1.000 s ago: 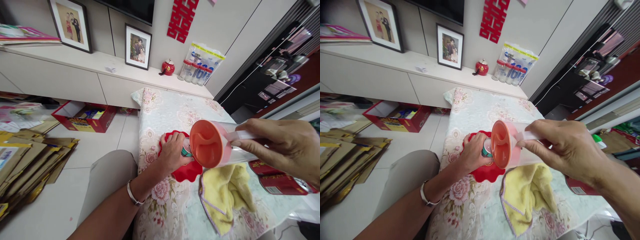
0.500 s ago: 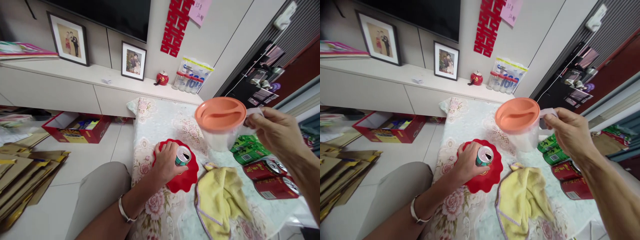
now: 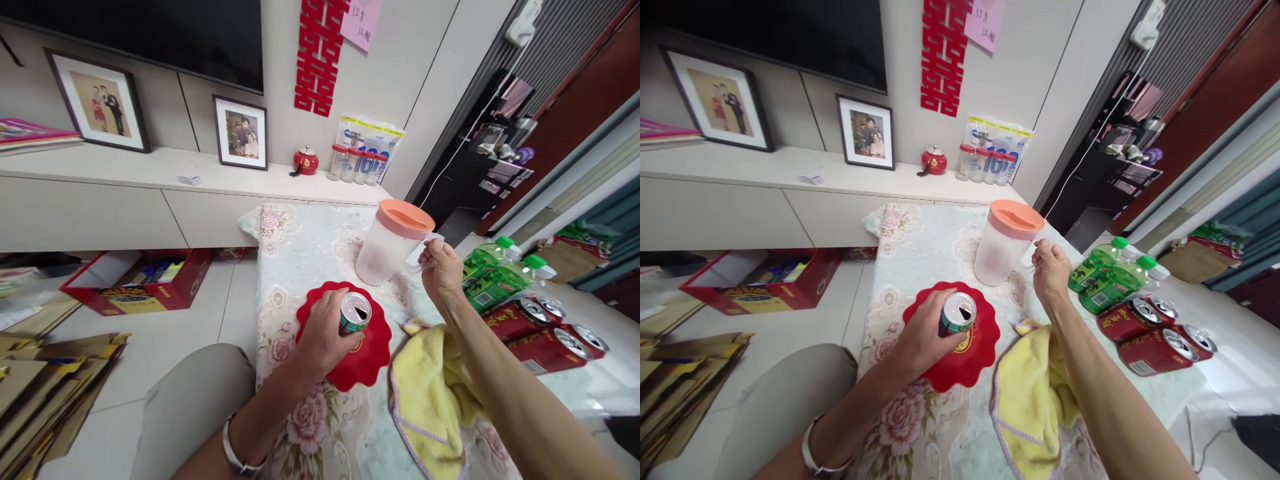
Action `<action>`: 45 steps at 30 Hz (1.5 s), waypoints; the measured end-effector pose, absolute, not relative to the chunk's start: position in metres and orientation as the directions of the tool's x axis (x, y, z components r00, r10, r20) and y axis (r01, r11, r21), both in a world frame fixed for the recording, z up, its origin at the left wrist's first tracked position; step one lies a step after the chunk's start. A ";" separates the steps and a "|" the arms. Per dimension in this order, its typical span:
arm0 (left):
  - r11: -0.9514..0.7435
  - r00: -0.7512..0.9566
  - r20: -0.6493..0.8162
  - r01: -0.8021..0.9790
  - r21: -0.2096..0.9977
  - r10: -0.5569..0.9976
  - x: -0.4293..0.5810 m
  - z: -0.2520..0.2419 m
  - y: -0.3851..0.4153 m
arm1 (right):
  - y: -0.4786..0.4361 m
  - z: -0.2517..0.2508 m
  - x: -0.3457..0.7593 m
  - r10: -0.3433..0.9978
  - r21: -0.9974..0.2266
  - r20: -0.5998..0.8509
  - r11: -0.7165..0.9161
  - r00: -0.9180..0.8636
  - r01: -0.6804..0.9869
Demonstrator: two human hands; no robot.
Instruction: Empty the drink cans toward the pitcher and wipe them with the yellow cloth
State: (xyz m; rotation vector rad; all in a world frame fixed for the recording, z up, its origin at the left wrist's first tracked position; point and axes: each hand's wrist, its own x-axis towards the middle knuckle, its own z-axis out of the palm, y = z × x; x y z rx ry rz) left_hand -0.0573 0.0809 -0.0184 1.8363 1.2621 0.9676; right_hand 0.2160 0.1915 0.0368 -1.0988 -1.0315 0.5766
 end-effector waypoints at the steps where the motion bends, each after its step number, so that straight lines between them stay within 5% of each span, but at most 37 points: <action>1: -0.286 0.248 0.198 0.401 0.870 0.948 -0.058 -0.021 0.081 | 0.191 0.033 0.216 0.814 -0.924 0.375 0.368 0.443 0.104; 9: -0.294 0.249 0.220 0.315 0.902 0.943 -0.058 -0.031 0.079 | 0.155 0.037 0.229 0.830 -0.918 0.337 0.187 0.443 0.349; 15: -0.235 0.213 0.178 0.281 0.931 0.961 -0.056 -0.025 0.080 | 0.039 0.049 0.227 0.849 -0.753 0.393 0.078 0.352 0.653; 20: -0.229 0.199 0.181 0.255 0.939 0.963 -0.058 -0.023 0.081 | -0.040 0.013 0.220 0.978 -0.311 0.153 -0.090 0.143 0.946; 24: -0.208 0.227 0.156 0.228 0.951 0.961 -0.060 -0.020 0.081 | -0.062 -0.018 0.215 0.988 -0.223 0.156 0.025 0.011 0.974; 29: -0.212 0.219 0.163 0.221 0.952 0.962 -0.060 -0.014 0.080 | -0.056 0.000 0.213 0.904 -0.267 0.423 0.184 -0.056 0.946; 34: -0.204 0.229 0.152 0.222 0.953 0.962 -0.059 -0.011 0.078 | -0.020 0.039 0.195 0.774 -0.399 0.627 0.222 0.088 0.890; 38: -0.185 0.252 0.128 0.219 0.958 0.959 -0.060 -0.009 0.076 | 0.020 0.050 0.158 0.674 -0.335 0.735 0.273 0.068 0.902; 45: -0.201 0.274 0.140 0.208 0.957 0.952 -0.061 -0.009 0.079 | 0.064 0.039 0.119 0.712 -0.195 0.647 0.501 -0.274 0.843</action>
